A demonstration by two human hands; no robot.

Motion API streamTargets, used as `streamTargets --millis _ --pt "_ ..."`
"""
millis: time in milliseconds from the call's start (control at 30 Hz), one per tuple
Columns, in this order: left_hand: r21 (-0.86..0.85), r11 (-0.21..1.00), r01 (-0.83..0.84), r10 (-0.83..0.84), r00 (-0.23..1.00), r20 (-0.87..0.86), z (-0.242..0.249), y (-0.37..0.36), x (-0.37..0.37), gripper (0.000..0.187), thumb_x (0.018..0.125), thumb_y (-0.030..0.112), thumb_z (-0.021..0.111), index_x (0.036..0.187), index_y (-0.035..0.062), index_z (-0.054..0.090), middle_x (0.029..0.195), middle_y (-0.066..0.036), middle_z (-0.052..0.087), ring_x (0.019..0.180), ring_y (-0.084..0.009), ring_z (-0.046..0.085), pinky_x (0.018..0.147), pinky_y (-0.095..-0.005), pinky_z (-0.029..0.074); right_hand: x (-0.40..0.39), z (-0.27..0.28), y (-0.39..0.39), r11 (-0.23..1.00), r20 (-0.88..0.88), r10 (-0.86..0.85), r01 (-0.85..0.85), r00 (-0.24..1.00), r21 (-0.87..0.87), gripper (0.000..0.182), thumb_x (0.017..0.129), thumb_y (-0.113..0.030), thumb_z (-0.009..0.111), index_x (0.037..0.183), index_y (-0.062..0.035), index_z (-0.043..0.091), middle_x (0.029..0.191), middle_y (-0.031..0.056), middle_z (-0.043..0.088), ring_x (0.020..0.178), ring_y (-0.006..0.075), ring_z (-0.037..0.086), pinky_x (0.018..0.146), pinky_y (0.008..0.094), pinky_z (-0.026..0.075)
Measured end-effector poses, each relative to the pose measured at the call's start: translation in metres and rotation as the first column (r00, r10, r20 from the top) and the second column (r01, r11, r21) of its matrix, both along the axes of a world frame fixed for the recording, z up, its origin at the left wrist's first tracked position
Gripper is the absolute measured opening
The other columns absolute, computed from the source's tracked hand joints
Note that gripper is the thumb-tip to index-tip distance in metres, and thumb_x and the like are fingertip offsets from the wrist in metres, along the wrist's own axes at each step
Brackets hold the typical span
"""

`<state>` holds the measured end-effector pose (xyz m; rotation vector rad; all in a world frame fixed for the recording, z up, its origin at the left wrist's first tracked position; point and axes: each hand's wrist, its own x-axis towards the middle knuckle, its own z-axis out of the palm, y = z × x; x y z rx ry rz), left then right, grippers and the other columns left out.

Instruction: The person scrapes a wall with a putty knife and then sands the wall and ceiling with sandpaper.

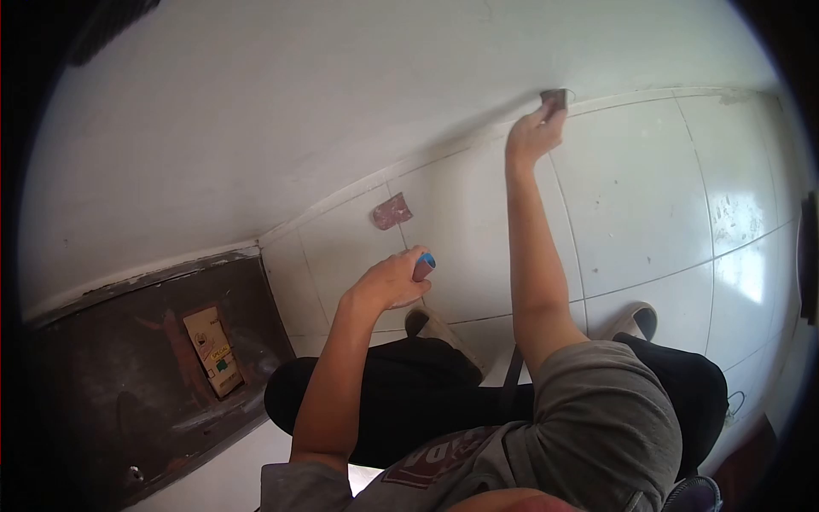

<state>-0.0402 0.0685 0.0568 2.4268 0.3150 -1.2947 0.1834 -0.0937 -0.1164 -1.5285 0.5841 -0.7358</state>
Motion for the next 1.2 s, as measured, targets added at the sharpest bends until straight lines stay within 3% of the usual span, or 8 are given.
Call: streamTargets --millis 200,500,600,700,833,900,933,1200 --pt "0.017 0.998 0.058 -0.058 0.998 0.000 -0.007 -0.010 0.011 0.052 0.091 0.023 0.066 0.139 0.0098 0.051 0.113 -0.020 0.069 0.104 -0.0370 0.067 0.092 -0.0431 0.052 0.001 -0.002 0.035 0.969 0.195 0.162 -0.118 0.967 -0.218 0.054 0.103 -0.004 0.046 0.152 0.0148 0.033 0.156 0.0373 0.038 0.145 0.0505 0.039 0.119 0.0466 0.036" --pt "0.012 0.997 0.079 -0.080 0.997 0.021 -0.006 -0.026 0.020 0.052 0.091 0.022 0.065 0.140 0.0111 0.050 0.114 -0.021 0.069 0.105 -0.0379 0.067 0.093 -0.0437 0.052 0.039 0.001 0.022 0.885 0.134 0.173 -0.213 0.976 0.414 0.075 0.112 -0.037 0.030 0.162 0.0066 -0.006 0.172 0.0255 -0.007 0.159 0.0403 -0.008 0.129 0.0473 0.005" --pt "0.003 0.997 0.081 -0.081 0.996 0.020 -0.003 -0.028 0.023 0.051 0.092 0.022 0.065 0.139 0.0109 0.050 0.114 -0.021 0.069 0.105 -0.0379 0.067 0.093 -0.0437 0.052 0.039 0.021 0.006 0.897 -0.058 0.214 -0.172 0.975 0.407 0.077 0.113 -0.043 0.026 0.162 0.0045 -0.009 0.173 0.0225 -0.008 0.160 0.0382 -0.006 0.129 0.0448 0.005" --pt "-0.010 0.995 0.098 -0.098 0.995 0.015 -0.009 -0.028 0.024 0.051 0.092 0.023 0.064 0.139 0.0109 0.050 0.113 -0.021 0.069 0.104 -0.0374 0.067 0.093 -0.0438 0.052 0.046 -0.009 0.011 0.927 -0.049 0.175 -0.148 0.983 0.345 0.071 0.114 -0.041 0.025 0.165 -0.0015 -0.004 0.169 0.0234 0.016 0.156 0.0323 0.020 0.126 0.0429 0.019" --pt "0.017 0.993 0.121 -0.121 0.993 0.015 -0.015 -0.030 0.025 0.051 0.091 0.023 0.065 0.138 0.0108 0.050 0.111 -0.021 0.069 0.102 -0.0368 0.067 0.091 -0.0432 0.052 0.035 -0.035 0.001 0.882 0.030 0.126 -0.126 0.992 0.454 0.054 0.113 -0.038 0.031 0.147 0.0042 0.039 0.120 0.0184 0.060 0.106 0.0270 0.061 0.095 0.0386 0.048" --pt "-0.004 0.992 0.129 -0.129 0.991 0.033 -0.013 -0.034 0.028 0.050 0.091 0.022 0.065 0.137 0.0104 0.051 0.111 -0.020 0.069 0.100 -0.0357 0.068 0.089 -0.0425 0.052 0.020 -0.038 -0.018 0.764 0.074 0.184 -0.191 0.980 0.617 0.050 0.113 -0.035 0.033 0.122 0.0064 0.060 0.103 0.0154 0.067 0.088 0.0252 0.065 0.080 0.0364 0.054" --pt "-0.018 0.991 0.134 -0.133 0.990 0.042 -0.013 -0.036 0.030 0.049 0.091 0.022 0.065 0.136 0.0102 0.052 0.110 -0.020 0.069 0.099 -0.0351 0.068 0.088 -0.0421 0.052 0.014 -0.019 -0.021 0.755 0.107 0.016 -0.082 0.994 0.650 0.044 0.112 -0.028 0.036 0.091 0.0015 0.061 0.074 0.0019 0.054 0.062 0.0131 0.049 0.058 0.0322 0.046" --pt "-0.042 0.986 -0.159 0.157 0.837 0.525 -0.005 -0.038 0.069 0.028 0.094 0.026 0.073 0.100 -0.0003 0.066 0.088 -0.015 0.071 0.081 -0.0262 0.069 0.078 -0.0388 0.055 -0.014 -0.009 -0.064 0.708 0.226 0.173 -0.281 0.959 0.648 0.038 0.111 -0.027 0.054 0.094 0.0032 0.070 0.081 -0.0002 0.061 0.073 0.0080 0.053 0.066 0.0257 0.044"
